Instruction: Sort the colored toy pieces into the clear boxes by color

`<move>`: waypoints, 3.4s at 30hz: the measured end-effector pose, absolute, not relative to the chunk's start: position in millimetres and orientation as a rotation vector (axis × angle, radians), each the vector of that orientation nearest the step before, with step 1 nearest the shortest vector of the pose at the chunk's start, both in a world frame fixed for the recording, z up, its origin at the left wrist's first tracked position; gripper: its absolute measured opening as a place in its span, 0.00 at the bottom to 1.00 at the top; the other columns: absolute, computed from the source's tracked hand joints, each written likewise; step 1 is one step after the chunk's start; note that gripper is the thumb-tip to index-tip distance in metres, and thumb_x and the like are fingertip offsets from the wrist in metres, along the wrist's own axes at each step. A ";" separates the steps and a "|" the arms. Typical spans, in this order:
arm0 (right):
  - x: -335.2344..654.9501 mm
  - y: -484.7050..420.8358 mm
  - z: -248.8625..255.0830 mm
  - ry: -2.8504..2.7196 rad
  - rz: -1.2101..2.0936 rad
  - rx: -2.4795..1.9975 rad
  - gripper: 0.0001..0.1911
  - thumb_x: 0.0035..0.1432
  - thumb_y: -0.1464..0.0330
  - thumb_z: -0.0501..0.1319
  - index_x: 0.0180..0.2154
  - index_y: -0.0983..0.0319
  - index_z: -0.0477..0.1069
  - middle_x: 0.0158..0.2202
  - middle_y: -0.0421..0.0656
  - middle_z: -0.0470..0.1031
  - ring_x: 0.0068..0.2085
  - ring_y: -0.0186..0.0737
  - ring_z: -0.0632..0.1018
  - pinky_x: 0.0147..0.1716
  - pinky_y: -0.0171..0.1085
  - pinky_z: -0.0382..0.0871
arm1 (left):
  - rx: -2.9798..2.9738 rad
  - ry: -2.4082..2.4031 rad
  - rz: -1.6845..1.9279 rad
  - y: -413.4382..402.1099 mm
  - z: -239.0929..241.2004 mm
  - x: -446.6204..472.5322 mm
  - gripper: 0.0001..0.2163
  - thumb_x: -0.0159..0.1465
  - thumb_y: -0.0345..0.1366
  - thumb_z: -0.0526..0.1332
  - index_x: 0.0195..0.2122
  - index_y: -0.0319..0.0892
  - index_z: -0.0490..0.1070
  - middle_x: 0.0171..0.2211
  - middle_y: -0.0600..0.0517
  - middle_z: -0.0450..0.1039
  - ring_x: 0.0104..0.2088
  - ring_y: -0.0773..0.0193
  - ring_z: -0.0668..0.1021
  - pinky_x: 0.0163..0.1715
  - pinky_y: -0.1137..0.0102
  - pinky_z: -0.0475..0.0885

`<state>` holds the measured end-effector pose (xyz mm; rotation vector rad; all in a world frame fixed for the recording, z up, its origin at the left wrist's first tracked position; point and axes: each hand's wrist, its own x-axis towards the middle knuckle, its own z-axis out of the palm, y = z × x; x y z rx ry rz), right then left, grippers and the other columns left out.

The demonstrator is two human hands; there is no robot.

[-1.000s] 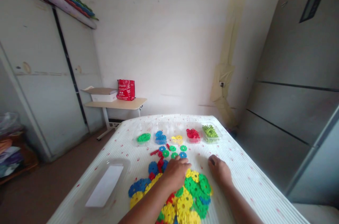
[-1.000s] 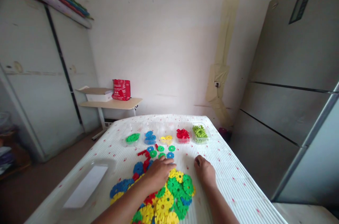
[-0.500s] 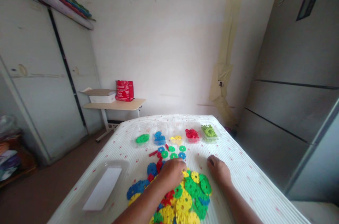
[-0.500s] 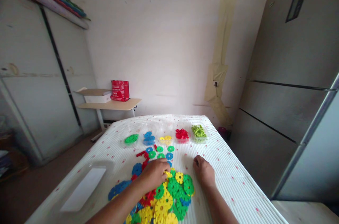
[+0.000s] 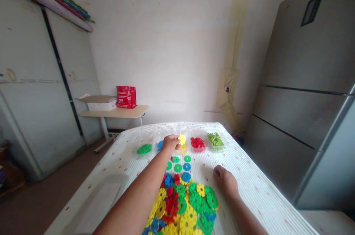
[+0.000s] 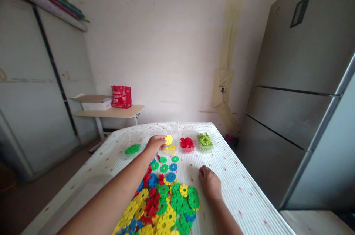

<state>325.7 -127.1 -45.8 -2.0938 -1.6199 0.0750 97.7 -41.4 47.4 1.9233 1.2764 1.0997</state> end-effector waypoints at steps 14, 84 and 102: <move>328.6 -132.2 -36.4 -1.706 0.455 -1.803 0.13 0.55 0.63 0.53 0.32 0.59 0.74 0.32 0.41 0.77 0.33 0.39 0.75 0.32 0.33 0.64 | 1.884 1.380 1.041 -105.1 4.2 25.3 0.07 0.60 0.34 0.57 0.32 0.42 0.75 0.32 0.52 0.77 0.35 0.62 0.77 0.39 0.67 0.71; 269.6 -121.9 -20.2 -2.009 0.820 -1.383 0.19 0.43 0.76 0.53 0.36 0.61 0.76 0.33 0.39 0.76 0.34 0.36 0.74 0.34 0.31 0.64 | 2.046 1.730 1.207 -133.2 -51.2 -11.4 0.12 0.60 0.36 0.51 0.33 0.47 0.74 0.34 0.52 0.78 0.36 0.63 0.79 0.37 0.71 0.72; 264.4 -107.1 0.6 -2.098 0.686 -1.644 0.11 0.36 0.79 0.60 0.26 0.63 0.74 0.22 0.35 0.71 0.24 0.30 0.68 0.22 0.28 0.55 | 2.031 1.747 1.194 -133.7 -51.9 -10.7 0.11 0.60 0.36 0.51 0.33 0.46 0.74 0.35 0.53 0.78 0.37 0.63 0.79 0.38 0.72 0.71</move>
